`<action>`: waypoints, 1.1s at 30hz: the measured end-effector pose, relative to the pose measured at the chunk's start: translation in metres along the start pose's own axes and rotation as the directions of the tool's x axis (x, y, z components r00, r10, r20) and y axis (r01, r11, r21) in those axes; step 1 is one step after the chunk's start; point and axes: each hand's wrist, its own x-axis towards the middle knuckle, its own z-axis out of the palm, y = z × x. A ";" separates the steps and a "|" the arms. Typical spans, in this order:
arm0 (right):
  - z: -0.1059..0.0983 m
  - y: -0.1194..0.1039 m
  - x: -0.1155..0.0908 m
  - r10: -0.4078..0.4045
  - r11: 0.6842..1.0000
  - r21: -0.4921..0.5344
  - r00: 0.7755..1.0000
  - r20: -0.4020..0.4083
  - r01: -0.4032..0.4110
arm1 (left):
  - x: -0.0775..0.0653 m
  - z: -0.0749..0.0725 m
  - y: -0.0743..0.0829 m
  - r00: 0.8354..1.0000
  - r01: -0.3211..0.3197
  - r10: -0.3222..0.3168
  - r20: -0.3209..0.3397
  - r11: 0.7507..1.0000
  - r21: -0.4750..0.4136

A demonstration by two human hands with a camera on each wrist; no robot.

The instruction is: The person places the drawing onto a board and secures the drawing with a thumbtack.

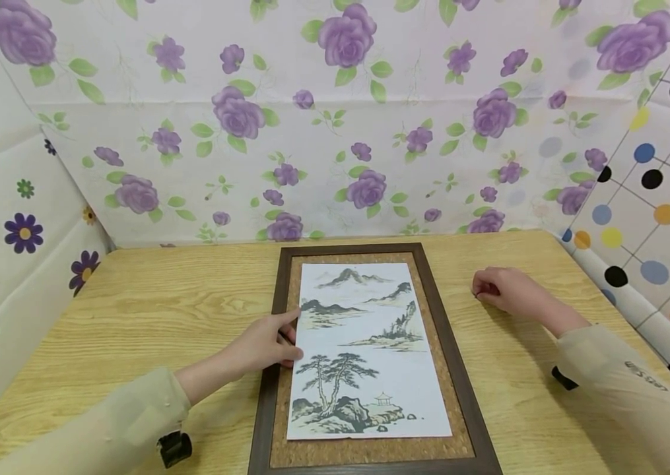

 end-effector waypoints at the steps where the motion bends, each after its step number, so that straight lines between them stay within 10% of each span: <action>1: 0.000 0.000 0.001 -0.001 1.000 0.002 1.000 0.005 0.001 | 0.000 0.000 0.000 1.000 -0.002 0.002 0.000 1.000 0.004; 33: -0.005 -0.087 0.141 -0.151 0.989 0.034 0.973 0.173 0.147 | -0.001 0.001 -0.003 1.000 -0.017 0.016 -0.010 0.998 -0.058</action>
